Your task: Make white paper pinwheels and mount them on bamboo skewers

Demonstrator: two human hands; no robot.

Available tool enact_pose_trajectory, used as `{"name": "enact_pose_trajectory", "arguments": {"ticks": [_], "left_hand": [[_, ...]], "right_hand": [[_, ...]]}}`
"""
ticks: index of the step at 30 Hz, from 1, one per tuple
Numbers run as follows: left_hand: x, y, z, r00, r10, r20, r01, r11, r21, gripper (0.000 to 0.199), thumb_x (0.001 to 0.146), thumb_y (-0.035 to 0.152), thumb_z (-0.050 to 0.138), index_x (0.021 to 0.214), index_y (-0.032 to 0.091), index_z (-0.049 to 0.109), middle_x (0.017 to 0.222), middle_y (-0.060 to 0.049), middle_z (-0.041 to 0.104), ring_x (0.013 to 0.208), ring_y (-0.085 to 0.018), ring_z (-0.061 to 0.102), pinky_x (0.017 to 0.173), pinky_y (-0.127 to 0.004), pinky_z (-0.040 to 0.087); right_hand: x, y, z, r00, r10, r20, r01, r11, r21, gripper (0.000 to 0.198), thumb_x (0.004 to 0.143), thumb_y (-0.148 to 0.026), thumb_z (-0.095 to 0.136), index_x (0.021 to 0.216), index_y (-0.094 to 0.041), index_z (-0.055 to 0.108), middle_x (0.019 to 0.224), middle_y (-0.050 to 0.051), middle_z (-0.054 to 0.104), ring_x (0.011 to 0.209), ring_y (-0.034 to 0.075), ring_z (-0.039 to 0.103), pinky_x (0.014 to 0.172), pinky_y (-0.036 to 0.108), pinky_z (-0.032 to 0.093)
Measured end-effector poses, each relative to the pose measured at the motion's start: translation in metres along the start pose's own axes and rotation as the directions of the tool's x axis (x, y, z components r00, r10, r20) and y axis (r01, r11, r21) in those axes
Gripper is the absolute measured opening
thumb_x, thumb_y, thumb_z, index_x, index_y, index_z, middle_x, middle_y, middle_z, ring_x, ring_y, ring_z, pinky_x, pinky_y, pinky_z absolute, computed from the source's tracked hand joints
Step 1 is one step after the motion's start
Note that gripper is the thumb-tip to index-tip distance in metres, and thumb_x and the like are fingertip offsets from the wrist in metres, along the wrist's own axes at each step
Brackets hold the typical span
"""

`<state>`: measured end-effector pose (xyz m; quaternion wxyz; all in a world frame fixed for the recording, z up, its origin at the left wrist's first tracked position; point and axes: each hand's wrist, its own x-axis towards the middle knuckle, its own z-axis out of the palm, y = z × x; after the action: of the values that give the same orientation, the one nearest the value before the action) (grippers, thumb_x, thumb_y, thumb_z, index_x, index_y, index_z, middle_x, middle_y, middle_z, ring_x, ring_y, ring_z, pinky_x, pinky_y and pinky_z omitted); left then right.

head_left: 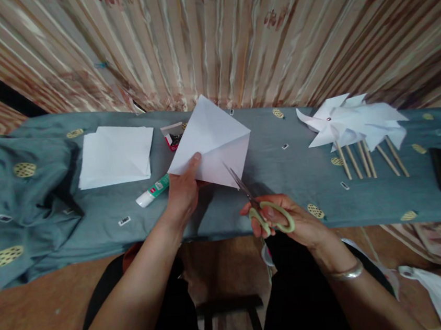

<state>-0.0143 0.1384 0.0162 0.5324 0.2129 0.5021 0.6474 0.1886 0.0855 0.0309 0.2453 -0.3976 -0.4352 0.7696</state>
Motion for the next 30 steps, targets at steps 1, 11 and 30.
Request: {"name": "enact_pose_trajectory", "arguments": {"ticks": [1,11,30], "left_hand": [[0.002,0.002,-0.001,1.000,0.010,-0.014,-0.010,1.000,-0.002,0.028,0.078,0.023,0.068,0.105,0.024,0.063,0.117,-0.003,0.068,0.108,-0.023,0.063,0.073,-0.031,0.058],[0.000,0.002,-0.004,0.997,0.072,0.039,-0.075,0.994,0.084,0.028,0.075,0.026,0.070,0.103,0.022,0.066,0.109,-0.005,0.072,0.110,-0.025,0.064,0.076,-0.030,0.057],[-0.010,0.002,-0.002,0.969,-0.214,0.121,0.222,0.973,-0.057,0.026,0.082,0.017,0.062,0.108,0.017,0.063,0.088,-0.003,0.071,0.065,-0.012,0.065,0.060,-0.025,0.060]], "right_hand": [[-0.003,-0.002,-0.005,1.000,0.014,0.019,-0.014,1.000,-0.011,0.053,0.072,-0.059,0.071,0.098,-0.013,0.070,0.065,0.004,0.068,0.050,0.009,0.054,0.046,0.021,0.035],[-0.007,-0.013,-0.011,0.997,-0.083,-0.012,0.083,0.996,0.024,0.055,0.068,-0.063,0.073,0.093,-0.014,0.072,0.058,0.002,0.063,0.044,0.008,0.047,0.041,0.022,0.031],[0.009,-0.001,-0.003,0.999,0.028,-0.047,-0.027,1.000,0.016,0.047,0.071,-0.056,0.075,0.092,-0.015,0.072,0.060,0.001,0.066,0.046,0.005,0.050,0.043,0.019,0.030]]}}
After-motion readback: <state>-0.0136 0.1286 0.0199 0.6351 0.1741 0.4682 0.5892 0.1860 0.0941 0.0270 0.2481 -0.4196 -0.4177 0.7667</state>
